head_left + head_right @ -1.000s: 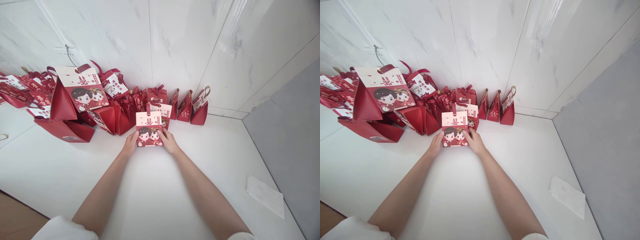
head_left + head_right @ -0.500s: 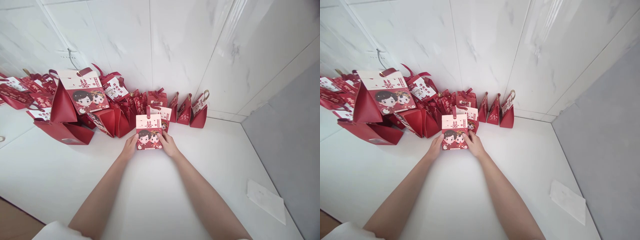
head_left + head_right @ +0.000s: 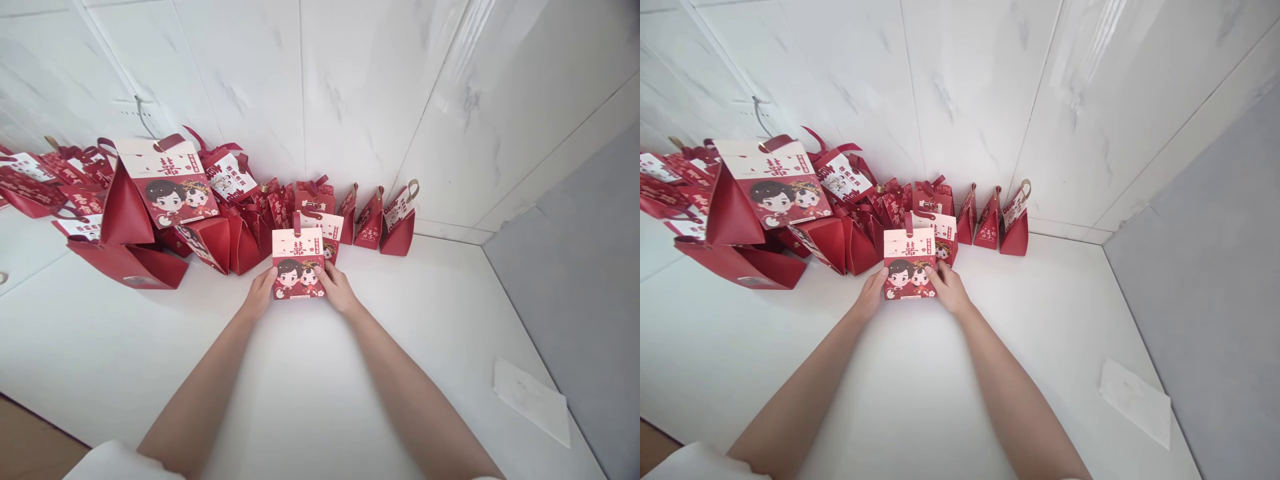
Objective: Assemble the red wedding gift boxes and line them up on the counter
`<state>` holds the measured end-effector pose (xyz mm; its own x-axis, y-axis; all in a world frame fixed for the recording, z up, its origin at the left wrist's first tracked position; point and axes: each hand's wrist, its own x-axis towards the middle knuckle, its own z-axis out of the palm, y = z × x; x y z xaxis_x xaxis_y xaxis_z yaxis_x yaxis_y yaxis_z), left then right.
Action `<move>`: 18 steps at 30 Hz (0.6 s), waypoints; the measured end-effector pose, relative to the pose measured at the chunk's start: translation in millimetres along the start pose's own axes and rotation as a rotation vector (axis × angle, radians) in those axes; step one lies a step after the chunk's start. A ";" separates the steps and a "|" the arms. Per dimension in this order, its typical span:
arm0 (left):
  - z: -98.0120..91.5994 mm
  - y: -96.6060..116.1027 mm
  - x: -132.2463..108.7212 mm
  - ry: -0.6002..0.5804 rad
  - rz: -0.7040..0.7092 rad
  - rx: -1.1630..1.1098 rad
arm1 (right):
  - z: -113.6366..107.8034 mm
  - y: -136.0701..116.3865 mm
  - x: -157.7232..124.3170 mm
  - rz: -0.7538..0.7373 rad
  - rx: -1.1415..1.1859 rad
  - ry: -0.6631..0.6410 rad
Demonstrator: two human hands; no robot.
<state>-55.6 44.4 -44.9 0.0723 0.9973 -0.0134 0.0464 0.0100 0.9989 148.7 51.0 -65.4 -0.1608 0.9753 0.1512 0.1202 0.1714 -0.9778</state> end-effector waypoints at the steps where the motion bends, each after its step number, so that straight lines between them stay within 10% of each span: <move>1: 0.2 -0.5 0.3 0.013 -0.003 -0.011 | -1.2 0.1 -0.7 -0.017 -0.010 -0.013; 8: 2.5 -8.8 9.5 0.210 0.024 -0.319 | 3.5 -7.1 -13.3 -0.472 -0.361 -0.064; 18: 11.8 -0.7 -11.6 -0.206 0.136 -0.227 | 20.0 -0.9 -19.3 -0.638 -0.677 0.026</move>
<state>-44.8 32.0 -46.0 0.2639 0.9551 0.1349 -0.1988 -0.0830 0.9765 132.0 29.3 -70.4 -0.3724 0.6699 0.6422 0.5638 0.7130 -0.4168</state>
